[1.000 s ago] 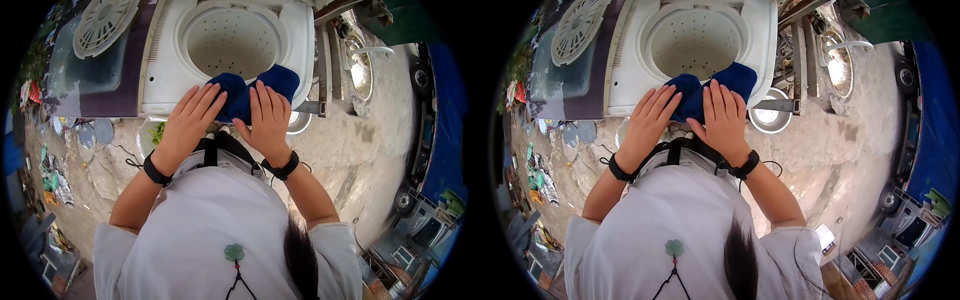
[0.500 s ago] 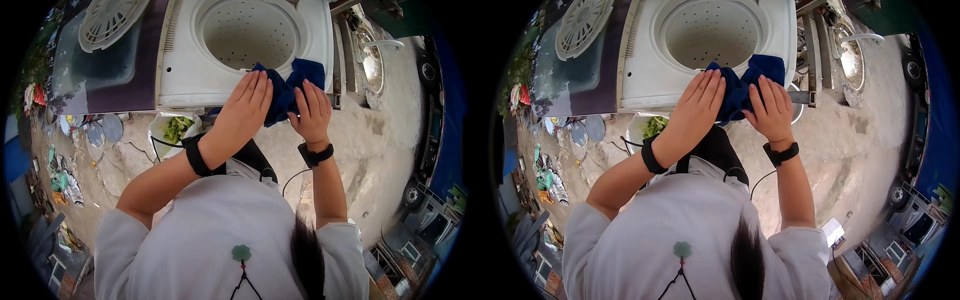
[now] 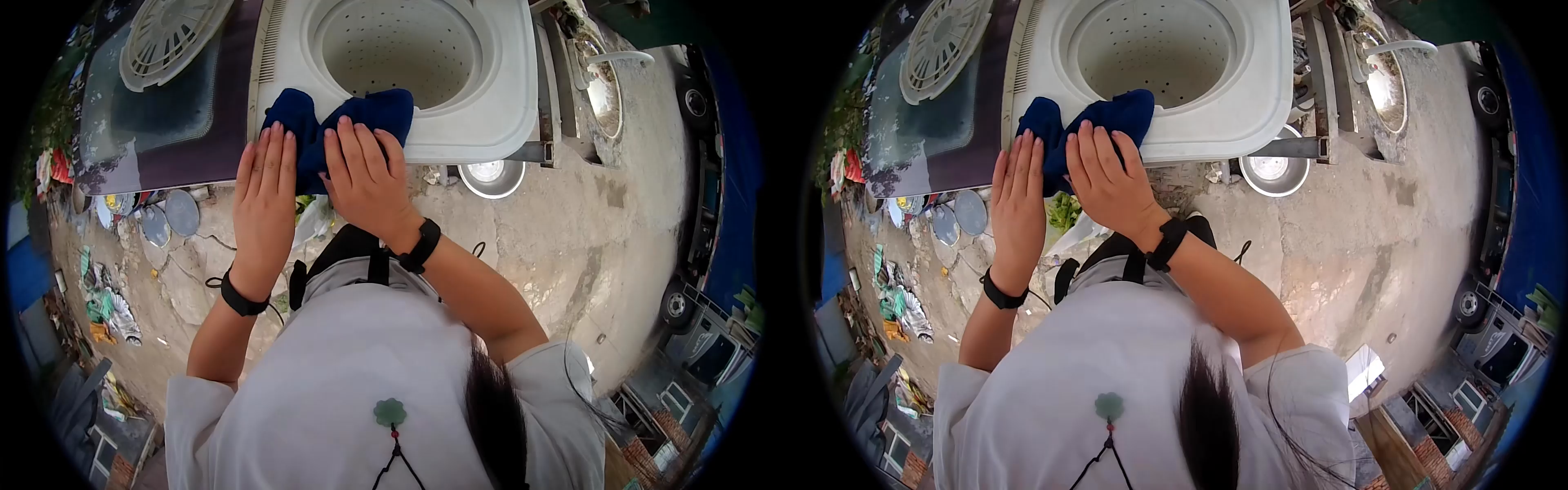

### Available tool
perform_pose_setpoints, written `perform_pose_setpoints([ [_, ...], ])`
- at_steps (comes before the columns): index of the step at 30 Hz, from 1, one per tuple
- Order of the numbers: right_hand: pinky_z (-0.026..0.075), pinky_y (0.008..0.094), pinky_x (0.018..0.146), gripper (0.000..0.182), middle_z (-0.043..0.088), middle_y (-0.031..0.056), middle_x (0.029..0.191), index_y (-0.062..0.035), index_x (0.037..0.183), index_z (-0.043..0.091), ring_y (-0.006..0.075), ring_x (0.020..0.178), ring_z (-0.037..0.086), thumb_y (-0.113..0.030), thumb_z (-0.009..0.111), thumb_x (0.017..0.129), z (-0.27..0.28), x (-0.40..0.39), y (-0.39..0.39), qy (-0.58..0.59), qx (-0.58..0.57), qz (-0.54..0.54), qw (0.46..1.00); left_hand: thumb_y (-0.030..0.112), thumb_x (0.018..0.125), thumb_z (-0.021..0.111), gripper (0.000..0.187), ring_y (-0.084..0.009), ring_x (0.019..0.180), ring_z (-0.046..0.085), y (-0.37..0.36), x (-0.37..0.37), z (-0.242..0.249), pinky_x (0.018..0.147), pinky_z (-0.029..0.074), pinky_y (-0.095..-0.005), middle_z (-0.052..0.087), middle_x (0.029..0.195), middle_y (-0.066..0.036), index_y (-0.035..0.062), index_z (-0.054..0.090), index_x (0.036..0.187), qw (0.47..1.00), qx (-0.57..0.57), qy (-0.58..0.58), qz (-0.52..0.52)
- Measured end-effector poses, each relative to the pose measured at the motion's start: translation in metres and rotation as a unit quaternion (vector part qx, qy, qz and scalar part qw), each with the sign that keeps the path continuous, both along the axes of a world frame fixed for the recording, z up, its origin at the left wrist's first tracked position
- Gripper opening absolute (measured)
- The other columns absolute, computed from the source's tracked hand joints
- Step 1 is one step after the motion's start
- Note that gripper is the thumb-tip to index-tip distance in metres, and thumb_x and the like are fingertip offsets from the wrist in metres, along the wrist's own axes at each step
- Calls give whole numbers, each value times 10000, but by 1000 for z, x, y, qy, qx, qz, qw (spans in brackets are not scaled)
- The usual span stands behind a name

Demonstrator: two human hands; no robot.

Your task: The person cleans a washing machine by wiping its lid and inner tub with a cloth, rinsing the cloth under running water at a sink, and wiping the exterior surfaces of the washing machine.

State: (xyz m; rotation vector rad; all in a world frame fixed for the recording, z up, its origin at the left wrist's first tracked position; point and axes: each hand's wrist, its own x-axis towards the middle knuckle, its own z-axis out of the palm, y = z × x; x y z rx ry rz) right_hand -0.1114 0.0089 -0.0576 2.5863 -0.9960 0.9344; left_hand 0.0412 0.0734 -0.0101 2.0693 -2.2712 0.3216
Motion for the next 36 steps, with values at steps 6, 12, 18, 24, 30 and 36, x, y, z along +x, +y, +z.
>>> perform_pose_setpoints([
  [6, 439, 397, 1002, 369, 601, 106, 1232, -84, 1164, 615, 255, 1139, 551, -248, 578, 836, -2, -94, -34, 50, -35, 41, 997, 24, 838, 514, 515, -288, 1358, 432, -26, -44, -7, 1166, 297, -408, 472, 1418, -204, -70, 468, 1343, 996, -3, 25, -82],
  [12, 387, 504, 1076, 544, 514, 162, 1364, -52, 1275, 558, 346, 1272, 475, -252, 641, 776, -24, -177, -59, -98, 34, 7, 995, 28, 803, 611, 613, -316, 1357, 414, -62, -135, -2, 1159, 295, -439, 437, 1440, -203, -68, 420, 1377, 986, 27, 104, -131],
  [18, 265, 551, 1142, 728, 268, 317, 1482, 31, 1426, 351, 517, 1367, 290, -71, 621, 758, -70, -150, -20, -295, 147, -29, 944, -30, 729, 663, 719, -327, 1369, 399, -69, -163, -12, 1155, 289, -466, 415, 1461, -203, -59, 390, 1394, 987, 17, 108, -117],
  [24, 301, 464, 1141, 888, 189, 302, 1517, 72, 1467, 194, 487, 1392, 259, 127, 606, 683, -63, -190, -58, -434, 394, 48, 808, -54, 741, 657, 771, -341, 1383, 366, -100, -229, -6, 1164, 268, -479, 368, 1494, -200, -61, 319, 1434, 993, 30, 100, -61],
  [30, 392, 458, 1033, 477, 472, 277, 1319, 77, 1252, 485, 450, 1222, 443, 47, 563, 782, -46, -223, -80, -366, 434, 29, 822, -14, 817, 615, 719, -348, 1388, 356, -104, -250, -6, 1162, 267, -476, 358, 1507, -188, -12, 303, 1465, 993, 31, 110, 18],
  [36, 505, 427, 798, 286, 639, 209, 934, 27, 1104, 572, 353, 867, 632, -99, 596, 848, -26, -260, -63, -252, 606, 161, 737, -51, 818, 597, 674, -339, 1370, 380, -99, -267, -5, 1155, 286, -467, 394, 1484, -173, -2, 349, 1443, 992, -4, 106, 72],
])
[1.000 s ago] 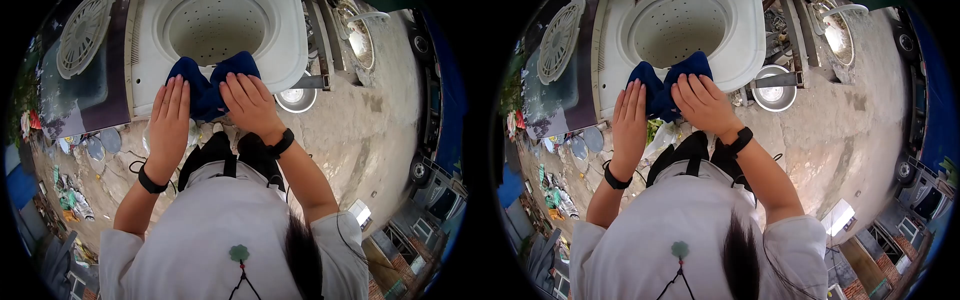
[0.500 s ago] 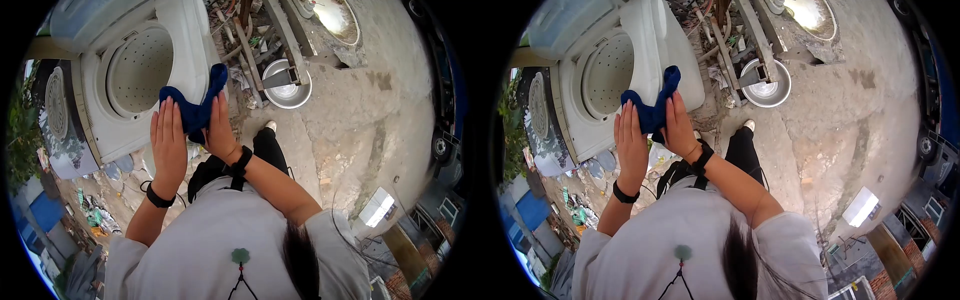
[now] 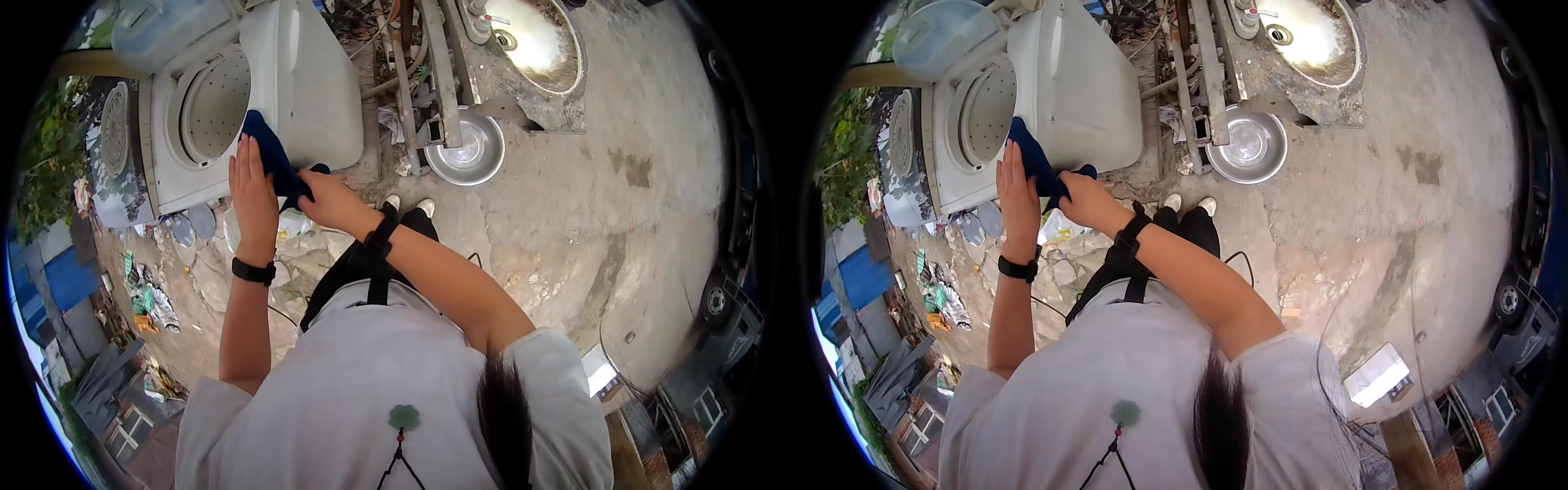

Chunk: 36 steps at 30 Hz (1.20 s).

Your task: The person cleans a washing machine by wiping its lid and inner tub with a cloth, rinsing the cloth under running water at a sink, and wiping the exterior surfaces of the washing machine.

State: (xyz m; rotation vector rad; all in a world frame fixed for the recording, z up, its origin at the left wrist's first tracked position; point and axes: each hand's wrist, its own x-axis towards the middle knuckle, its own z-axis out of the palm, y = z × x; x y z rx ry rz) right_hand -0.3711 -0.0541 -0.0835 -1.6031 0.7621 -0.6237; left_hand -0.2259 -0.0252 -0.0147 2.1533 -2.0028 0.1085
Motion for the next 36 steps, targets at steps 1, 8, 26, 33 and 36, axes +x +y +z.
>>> perform_pose_setpoints([
  [1, 505, 408, 768, 285, 638, 206, 911, 19, 1105, 573, 327, 833, 633, -117, 604, 858, 7, -6, 1, -5, 48, 2, 999, -60, 820, 582, 655, -341, 1365, 387, -1, -2, 2, 1155, 287, -467, 405, 1476, -177, -5, 362, 1435, 1000, -3, 2, 7],
  [8, 496, 338, 712, 383, 657, 145, 992, -31, 1197, 563, 225, 790, 619, -202, 675, 873, 20, -104, -22, -48, 150, -91, 983, -94, 799, 519, 438, -352, 1171, 537, -3, -39, 39, 1074, 386, -451, 601, 1252, -159, 43, 593, 1208, 995, -20, 70, -69],
  [26, 496, 378, 900, 161, 637, 87, 1039, -89, 1107, 517, 222, 992, 620, -199, 453, 1010, 0, -486, -45, -400, 387, -420, 717, 161, 964, 559, 171, -420, 845, 612, -91, -297, 56, 710, 484, -442, 640, 888, -197, 78, 567, 1114, 942, 95, 302, -110],
  [33, 516, 273, 807, 329, 674, 112, 1051, -56, 1227, 592, 151, 939, 649, -72, 605, 898, 22, -586, -75, -158, 306, -331, 879, 129, 959, 559, 144, -370, 901, 610, -103, -387, 44, 769, 479, -400, 639, 970, -170, 29, 593, 1057, 946, 21, 294, -136],
  [36, 510, 232, 767, 417, 678, 98, 1040, -67, 1256, 591, 126, 929, 641, 12, 653, 851, 13, -611, -100, -86, 300, -249, 917, 104, 954, 565, 141, -324, 897, 604, -114, -403, 51, 785, 473, -371, 625, 990, -158, 15, 584, 1062, 937, 10, 322, -132],
])
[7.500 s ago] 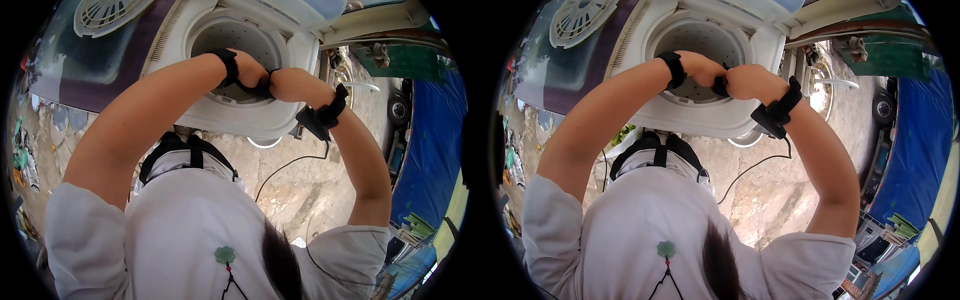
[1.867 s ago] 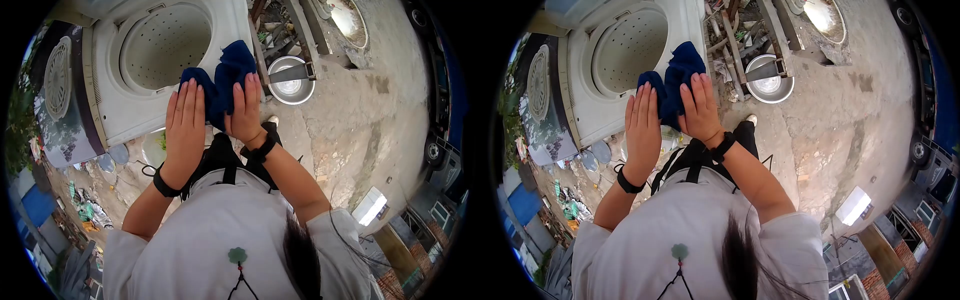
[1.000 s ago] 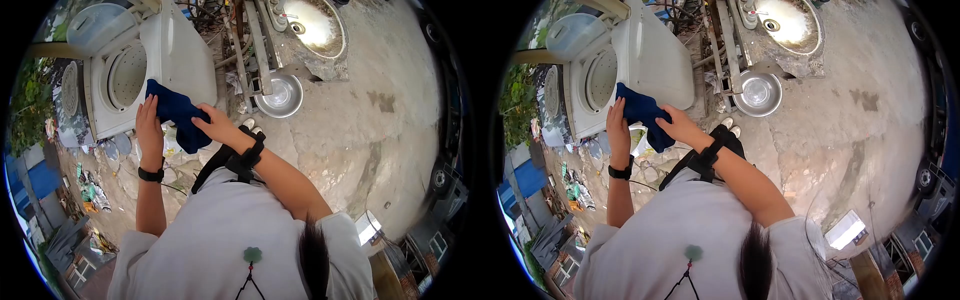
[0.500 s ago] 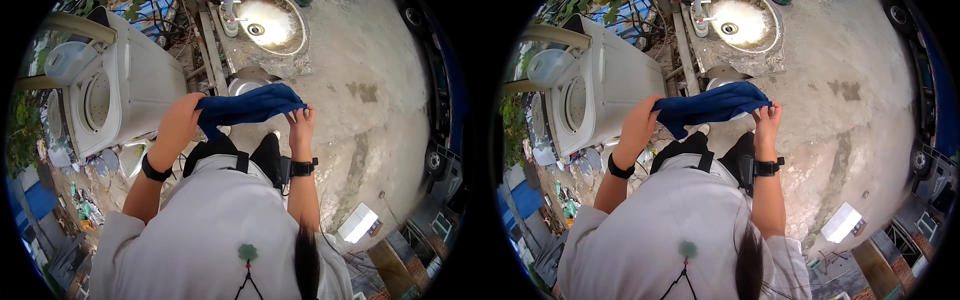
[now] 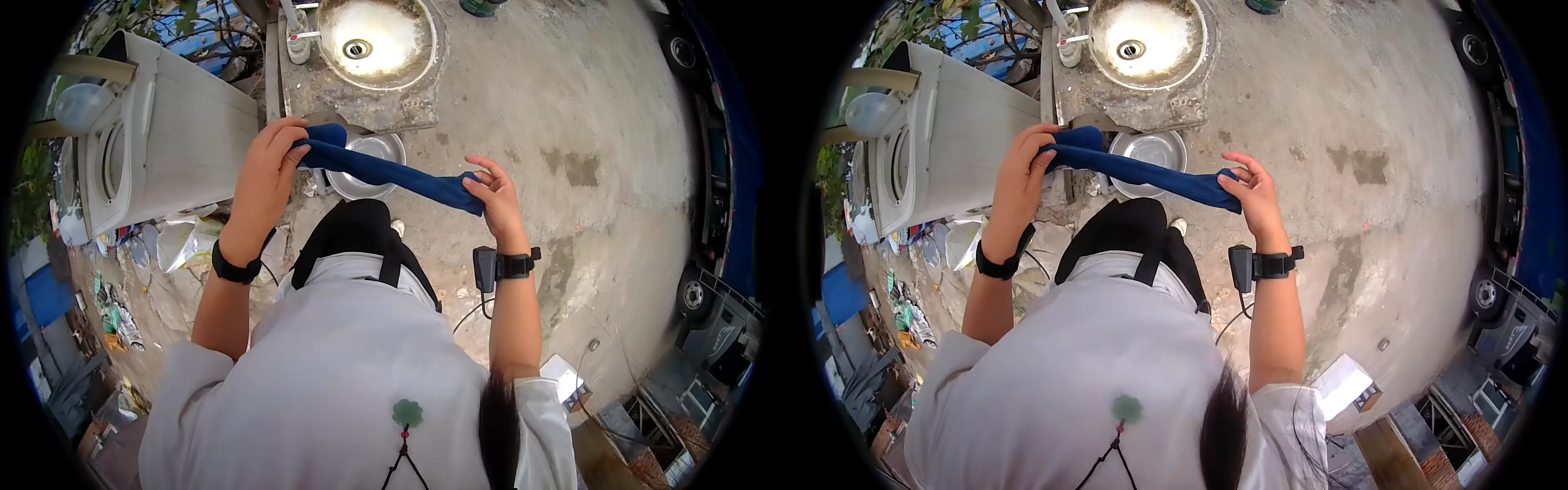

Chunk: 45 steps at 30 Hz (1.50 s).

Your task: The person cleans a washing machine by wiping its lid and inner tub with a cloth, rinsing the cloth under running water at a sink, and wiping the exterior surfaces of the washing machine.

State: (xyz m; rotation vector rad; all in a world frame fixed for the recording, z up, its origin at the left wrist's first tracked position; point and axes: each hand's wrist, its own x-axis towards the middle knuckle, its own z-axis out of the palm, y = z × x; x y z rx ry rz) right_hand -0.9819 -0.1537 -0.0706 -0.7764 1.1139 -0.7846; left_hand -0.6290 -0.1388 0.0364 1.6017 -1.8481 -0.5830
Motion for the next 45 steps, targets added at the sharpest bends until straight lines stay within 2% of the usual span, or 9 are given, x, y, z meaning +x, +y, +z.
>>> perform_pose_setpoints([
  [12, 507, 272, 820, 281, 680, 73, 1067, -35, 1118, 683, 143, 920, 630, -13, 691, 838, -46, 13, -122, 128, -39, 378, 916, 132, 959, 575, 177, -342, 899, 596, -79, -53, -27, 819, 475, -350, 619, 997, -165, -7, 569, 1068, 989, 56, 135, 20],
  [18, 470, 331, 778, 155, 628, 83, 917, -18, 945, 637, 220, 845, 592, -118, 684, 837, -36, -13, -269, 321, -446, 355, 757, 213, 1003, 531, 229, -257, 782, 576, -134, -70, -44, 748, 463, -338, 597, 864, -147, -2, 558, 1077, 962, 83, 188, 177],
  [22, 445, 259, 752, 137, 585, -7, 885, -51, 931, 578, 105, 813, 537, -180, 623, 931, -16, -15, -347, 130, -93, 259, 953, 279, 1034, 482, 285, -190, 732, 526, -157, -77, -60, 708, 444, -324, 563, 792, -135, 6, 529, 1104, 925, 137, 254, 247],
  [25, 418, 213, 729, 146, 539, -50, 864, -73, 972, 569, 47, 803, 485, -217, 588, 977, -19, 13, -391, 122, -107, 263, 951, 306, 1040, 461, 310, -212, 744, 552, -172, -96, -87, 714, 451, -334, 574, 802, -157, 9, 515, 1111, 898, 142, 291, 298],
  [29, 462, 299, 706, 274, 600, 65, 808, -10, 988, 543, 134, 765, 539, -273, 613, 961, -63, 50, -453, 261, -278, 362, 851, 296, 1037, 462, 302, -235, 767, 587, -186, -126, -130, 756, 465, -334, 591, 828, -174, 11, 520, 1119, 867, 140, 274, 393],
  [34, 495, 457, 769, 278, 648, 290, 943, 16, 1054, 536, 453, 887, 632, -239, 582, 951, -51, 84, -497, 306, -364, 407, 780, 308, 1033, 478, 304, -174, 889, 566, -229, -174, -147, 795, 475, -307, 619, 994, -76, 33, 545, 1145, 727, 134, 443, 507],
  [40, 486, 451, 848, 311, 580, 292, 1166, 31, 1158, 544, 432, 997, 592, -117, 607, 892, -14, 74, -452, 94, -444, 598, 661, 342, 1000, 539, 383, -151, 1021, 589, -299, -212, -149, 871, 480, -357, 603, 1152, -65, 97, 484, 1290, 472, 82, 747, 461],
  [43, 490, 438, 885, 437, 578, 227, 1222, 19, 1257, 528, 373, 1029, 606, -81, 640, 847, -29, 50, -434, 30, -596, 631, 495, 289, 976, 585, 384, -172, 1052, 592, -318, -218, -145, 874, 501, -357, 587, 1179, -85, 88, 485, 1286, 490, 119, 648, 571],
  [45, 521, 405, 814, 326, 615, 194, 1167, 26, 1168, 600, 333, 928, 645, -69, 641, 859, -32, 53, -449, 16, -502, 654, 565, 171, 948, 618, 389, -180, 1082, 583, -318, -228, -172, 904, 496, -336, 579, 1188, -89, 46, 471, 1286, 500, 64, 640, 580],
])
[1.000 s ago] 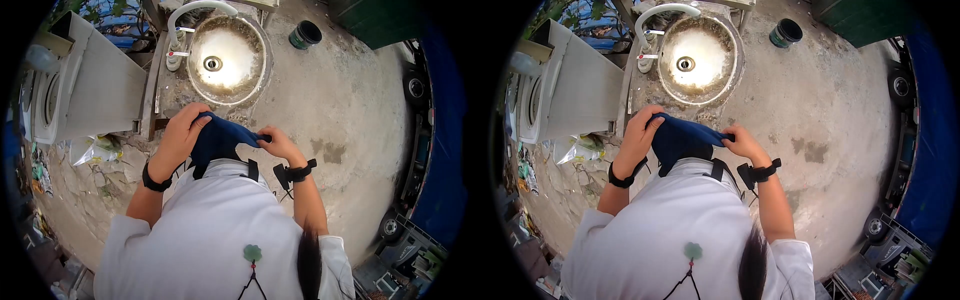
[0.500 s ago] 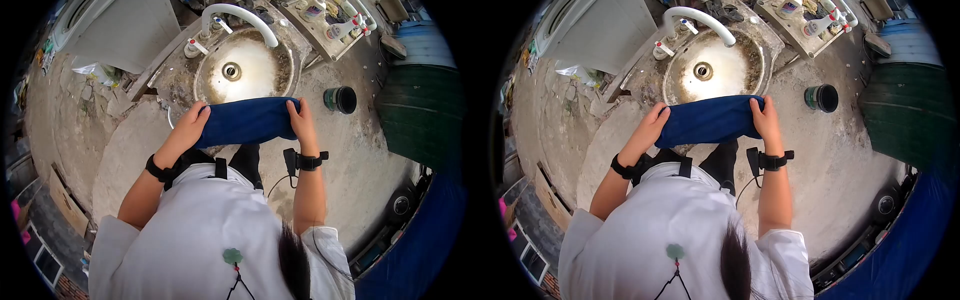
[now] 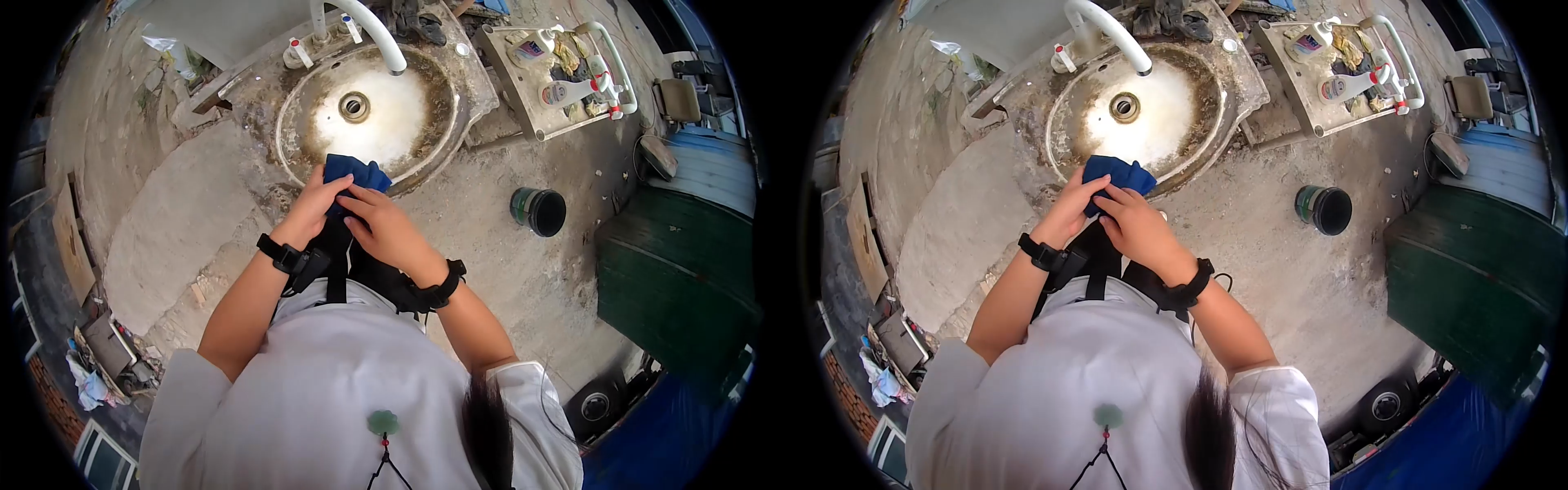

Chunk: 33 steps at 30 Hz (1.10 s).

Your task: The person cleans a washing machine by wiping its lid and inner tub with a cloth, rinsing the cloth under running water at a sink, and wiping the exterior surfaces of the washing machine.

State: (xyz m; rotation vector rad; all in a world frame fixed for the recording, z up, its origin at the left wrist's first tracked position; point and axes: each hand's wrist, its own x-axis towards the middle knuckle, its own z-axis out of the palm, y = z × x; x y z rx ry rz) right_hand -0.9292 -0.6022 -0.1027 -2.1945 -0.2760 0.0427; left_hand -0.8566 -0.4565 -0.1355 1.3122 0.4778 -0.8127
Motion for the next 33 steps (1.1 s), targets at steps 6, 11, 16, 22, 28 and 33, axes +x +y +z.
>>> perform_pose_setpoints([
  [6, 536, 326, 674, 171, 679, 161, 919, 14, 1038, 649, 243, 761, 678, -96, 614, 912, -15, 41, -74, 111, 98, -184, 972, 106, 945, 608, 457, -156, 1126, 573, -16, 13, 10, 970, 467, -304, 571, 1252, -89, 30, 418, 1354, 992, -112, -53, 17],
  [11, 543, 313, 702, 198, 695, 150, 936, 20, 1067, 634, 221, 793, 688, -116, 611, 924, -18, 80, -126, 114, 48, -201, 972, 69, 897, 659, 531, -175, 1154, 561, -37, 47, -5, 972, 457, -315, 561, 1280, -101, 18, 418, 1368, 978, -210, -20, 11],
  [16, 542, 315, 702, 210, 694, 151, 902, 15, 1075, 634, 212, 792, 687, -125, 611, 920, -23, 124, -148, 96, 6, -176, 980, 15, 834, 660, 553, -187, 1082, 571, -53, 63, -121, 934, 465, -315, 583, 1214, -92, -4, 439, 1341, 995, 18, -48, -84],
  [22, 531, 384, 730, 325, 688, 178, 868, 14, 1162, 587, 320, 793, 679, -165, 632, 895, -25, 217, -133, 41, -38, -55, 997, 4, 771, 642, 600, -219, 1064, 572, -48, 74, -174, 917, 472, -329, 582, 1181, -142, -70, 421, 1324, 976, 165, -18, -139],
  [28, 530, 446, 811, 530, 651, 253, 1009, 24, 1276, 491, 400, 949, 647, -280, 659, 877, -60, 315, -86, -128, -110, 76, 983, 105, 889, 654, 554, -206, 1200, 517, -65, 72, -138, 1002, 433, -320, 536, 1278, -121, -42, 396, 1357, 998, 43, 50, 21],
  [33, 541, 460, 810, 499, 627, 284, 1037, 104, 1221, 463, 424, 959, 636, -184, 635, 851, -63, 327, -67, -105, -177, 133, 970, 10, 895, 619, 514, -181, 1178, 526, -79, 64, -146, 1016, 421, -323, 548, 1265, -81, 24, 414, 1367, 989, -124, 4, 83],
])
